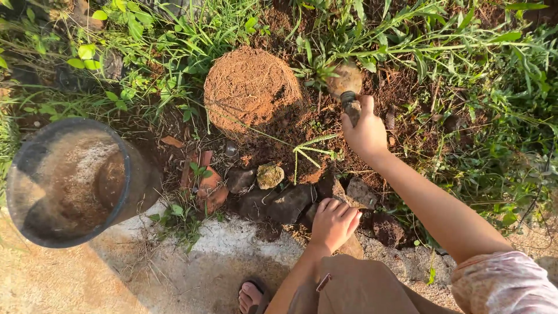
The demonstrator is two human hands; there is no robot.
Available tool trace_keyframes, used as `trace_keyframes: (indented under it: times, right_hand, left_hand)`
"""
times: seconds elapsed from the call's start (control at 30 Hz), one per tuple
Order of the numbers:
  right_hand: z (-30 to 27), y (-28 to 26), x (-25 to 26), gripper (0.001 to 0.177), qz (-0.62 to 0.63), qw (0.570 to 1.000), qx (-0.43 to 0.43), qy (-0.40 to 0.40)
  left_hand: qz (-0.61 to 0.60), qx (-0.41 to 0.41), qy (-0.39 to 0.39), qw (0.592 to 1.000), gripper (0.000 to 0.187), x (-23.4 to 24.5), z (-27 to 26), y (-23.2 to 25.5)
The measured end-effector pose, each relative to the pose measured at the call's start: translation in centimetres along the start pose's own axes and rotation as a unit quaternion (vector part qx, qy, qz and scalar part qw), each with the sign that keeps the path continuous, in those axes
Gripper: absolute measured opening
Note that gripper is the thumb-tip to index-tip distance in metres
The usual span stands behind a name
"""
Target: Weeding a garden bed and moving stones using a hand trowel.
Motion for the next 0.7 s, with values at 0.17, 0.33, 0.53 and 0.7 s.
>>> trace_keyframes:
  times: [0.17, 0.33, 0.53, 0.7]
  right_hand:
    - [-3.1, 0.0, 0.1, 0.055, -0.130, 0.989, 0.045, -0.056]
    - [-0.7, -0.2, -2.2, 0.054, -0.064, 0.990, 0.123, -0.032]
    - [2.7, 0.6, -1.7, 0.057, 0.074, 0.990, 0.088, -0.083]
    - [1.1, 3.1, -1.2, 0.058, 0.205, 0.967, 0.125, -0.090]
  left_hand:
    - [-0.004, 0.001, -0.016, 1.000, 0.014, 0.0, 0.0, -0.1]
    - [0.005, 0.001, -0.009, 1.000, 0.012, -0.3, -0.1, -0.1]
    - [0.018, 0.002, -0.020, 1.000, 0.012, -1.1, -0.4, -0.4]
    - [0.016, 0.004, -0.025, 1.000, 0.014, -1.1, -0.4, -0.5]
Point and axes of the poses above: each hand's wrist, its own z-axis towards the middle knuckle, its own x-axis out of the back of the hand, y = z × x, the point moved 5 cm from there along z, towards the middle knuckle, and after that the axes turned 2 degrees about -y, right-handed, at the moved point
